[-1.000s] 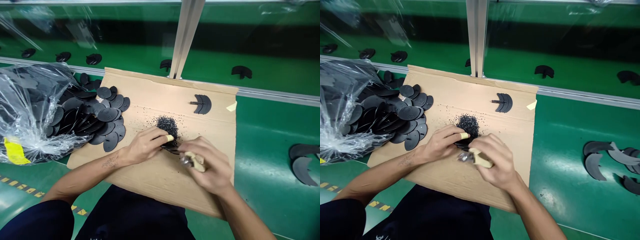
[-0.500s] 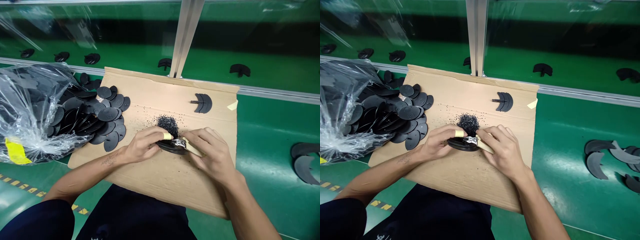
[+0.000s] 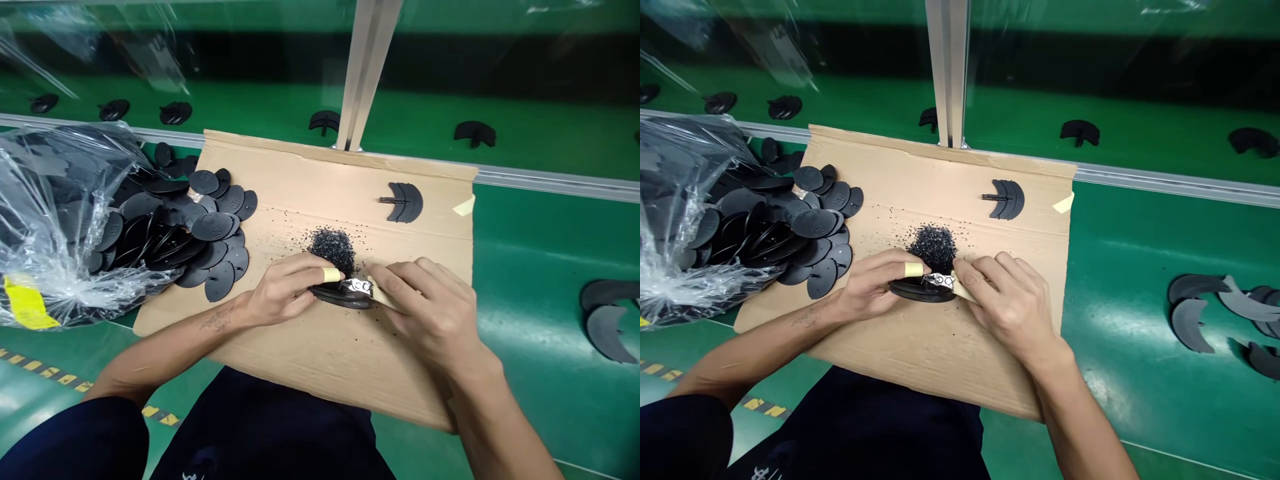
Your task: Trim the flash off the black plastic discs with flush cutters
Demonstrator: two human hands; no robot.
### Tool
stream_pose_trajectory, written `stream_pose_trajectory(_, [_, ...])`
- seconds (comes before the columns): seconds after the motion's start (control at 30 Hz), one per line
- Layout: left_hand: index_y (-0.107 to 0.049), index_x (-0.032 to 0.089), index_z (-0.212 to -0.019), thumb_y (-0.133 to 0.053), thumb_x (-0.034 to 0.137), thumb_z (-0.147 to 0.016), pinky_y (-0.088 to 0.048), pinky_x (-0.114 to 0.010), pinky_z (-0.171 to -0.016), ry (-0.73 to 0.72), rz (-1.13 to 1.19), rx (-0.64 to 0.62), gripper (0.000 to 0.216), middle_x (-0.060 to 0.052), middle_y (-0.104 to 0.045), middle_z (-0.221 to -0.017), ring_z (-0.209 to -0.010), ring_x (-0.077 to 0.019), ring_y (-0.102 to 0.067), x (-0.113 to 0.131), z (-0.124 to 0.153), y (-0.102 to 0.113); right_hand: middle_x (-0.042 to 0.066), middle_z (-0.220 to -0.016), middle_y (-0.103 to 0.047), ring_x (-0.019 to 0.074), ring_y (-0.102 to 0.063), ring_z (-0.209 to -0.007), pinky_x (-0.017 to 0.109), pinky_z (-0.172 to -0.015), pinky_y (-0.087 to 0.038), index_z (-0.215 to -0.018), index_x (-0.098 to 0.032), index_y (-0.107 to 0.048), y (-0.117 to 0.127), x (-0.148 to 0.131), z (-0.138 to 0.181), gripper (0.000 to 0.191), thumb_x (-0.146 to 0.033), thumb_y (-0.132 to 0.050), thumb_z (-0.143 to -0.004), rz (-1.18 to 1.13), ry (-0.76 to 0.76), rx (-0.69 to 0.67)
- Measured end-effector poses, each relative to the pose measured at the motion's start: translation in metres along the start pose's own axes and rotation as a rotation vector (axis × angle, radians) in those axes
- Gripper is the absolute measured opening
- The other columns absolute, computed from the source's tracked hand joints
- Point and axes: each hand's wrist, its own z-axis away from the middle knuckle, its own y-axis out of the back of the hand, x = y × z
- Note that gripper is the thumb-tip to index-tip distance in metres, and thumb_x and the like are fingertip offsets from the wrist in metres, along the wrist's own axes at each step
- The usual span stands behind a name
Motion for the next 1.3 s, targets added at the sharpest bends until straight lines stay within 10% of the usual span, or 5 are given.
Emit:
stream_pose_trajectory(0.77, [-0.064, 0.017, -0.118, -0.055, 0.016, -0.094, -0.059, -0.028, -0.069, -0.048, -0.238, -0.083, 0.026, -0.008, -0.07, -0.098, -0.083, -0.016, -0.067, -0.001, -0.002, 0.001, 0.003, -0.078, -0.069, 0.0166, -0.054, -0.067, 0.032, -0.06, -0.038, -0.108, -0.022, -0.067, -0.011, 0.005, 0.0, 0.018, -0.014, -0.057, -0.094, 0.029, -0.076, -0.023])
stream_pose_trajectory(1.07, [-0.064, 0.013, -0.104, -0.061, 0.027, -0.097, -0.053, -0.026, -0.066, 0.195, 0.023, -0.059, 0.017, -0.006, -0.066, -0.085, -0.075, -0.0143, -0.062, 0.005, -0.007, -0.001, 0.006, -0.094, -0.072, 0.0201, -0.067, -0.082, 0.031, -0.067, -0.052, -0.108, -0.022, -0.062, -0.007, -0.007, -0.007, 0.02, -0.026, -0.071, -0.09, -0.607, -0.262, 0.07])
stream_pose_trajectory(1.3, [-0.066, 0.015, -0.103, -0.022, 0.041, -0.109, -0.058, -0.027, -0.068, 0.193, 0.143, -0.271, 0.051, -0.007, -0.066, -0.086, -0.078, -0.0156, -0.065, -0.001, -0.025, 0.018, 0.004, -0.084, -0.068, 0.017, -0.065, -0.074, 0.028, -0.062, -0.051, -0.103, -0.023, -0.063, -0.015, -0.005, -0.007, 0.022, -0.005, -0.061, -0.089, -0.608, -0.122, 0.21])
